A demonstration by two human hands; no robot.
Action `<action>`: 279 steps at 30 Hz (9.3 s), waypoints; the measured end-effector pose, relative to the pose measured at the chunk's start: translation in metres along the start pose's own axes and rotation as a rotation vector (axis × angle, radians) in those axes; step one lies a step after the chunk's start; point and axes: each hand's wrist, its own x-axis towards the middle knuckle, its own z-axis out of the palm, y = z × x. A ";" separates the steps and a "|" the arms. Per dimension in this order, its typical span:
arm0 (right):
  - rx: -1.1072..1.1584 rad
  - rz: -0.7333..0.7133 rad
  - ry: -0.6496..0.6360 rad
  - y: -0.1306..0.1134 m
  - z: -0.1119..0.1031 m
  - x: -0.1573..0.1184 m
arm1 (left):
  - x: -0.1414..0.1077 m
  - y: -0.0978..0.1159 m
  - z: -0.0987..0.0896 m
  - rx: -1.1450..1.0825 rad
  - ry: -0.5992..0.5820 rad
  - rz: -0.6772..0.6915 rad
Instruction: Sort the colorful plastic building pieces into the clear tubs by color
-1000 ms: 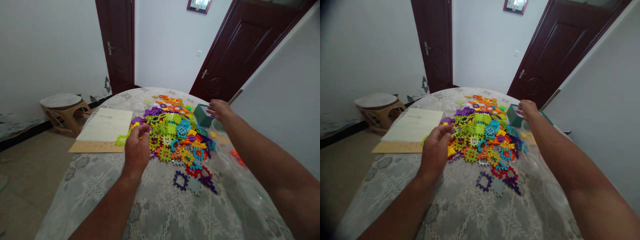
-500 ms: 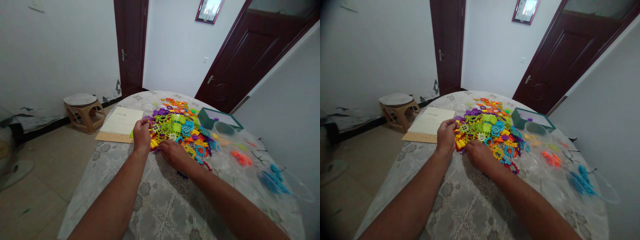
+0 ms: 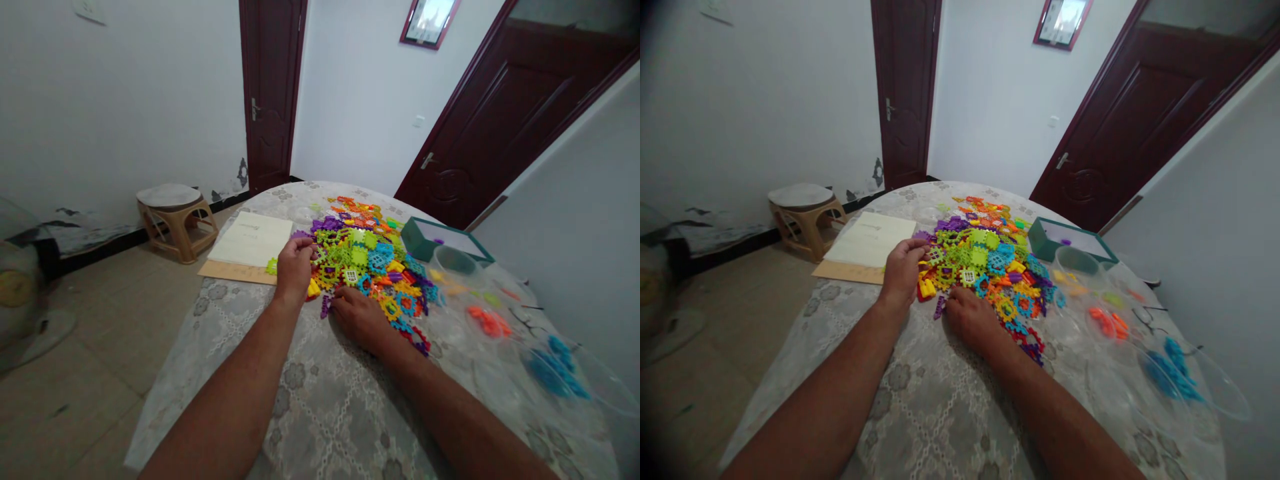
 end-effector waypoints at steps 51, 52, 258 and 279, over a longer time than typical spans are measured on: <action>1.411 0.741 0.353 0.024 -0.020 -0.014 | -0.035 -0.017 0.020 0.768 -0.864 0.266; 1.346 0.726 0.323 0.027 -0.027 -0.021 | -0.037 -0.017 0.021 0.770 -0.859 0.240; -0.088 0.847 0.327 0.092 -0.009 -0.054 | -0.046 -0.032 0.024 -0.038 -0.742 -0.404; -0.035 0.716 0.348 0.109 0.001 -0.058 | -0.046 -0.033 0.024 -0.027 -0.771 -0.380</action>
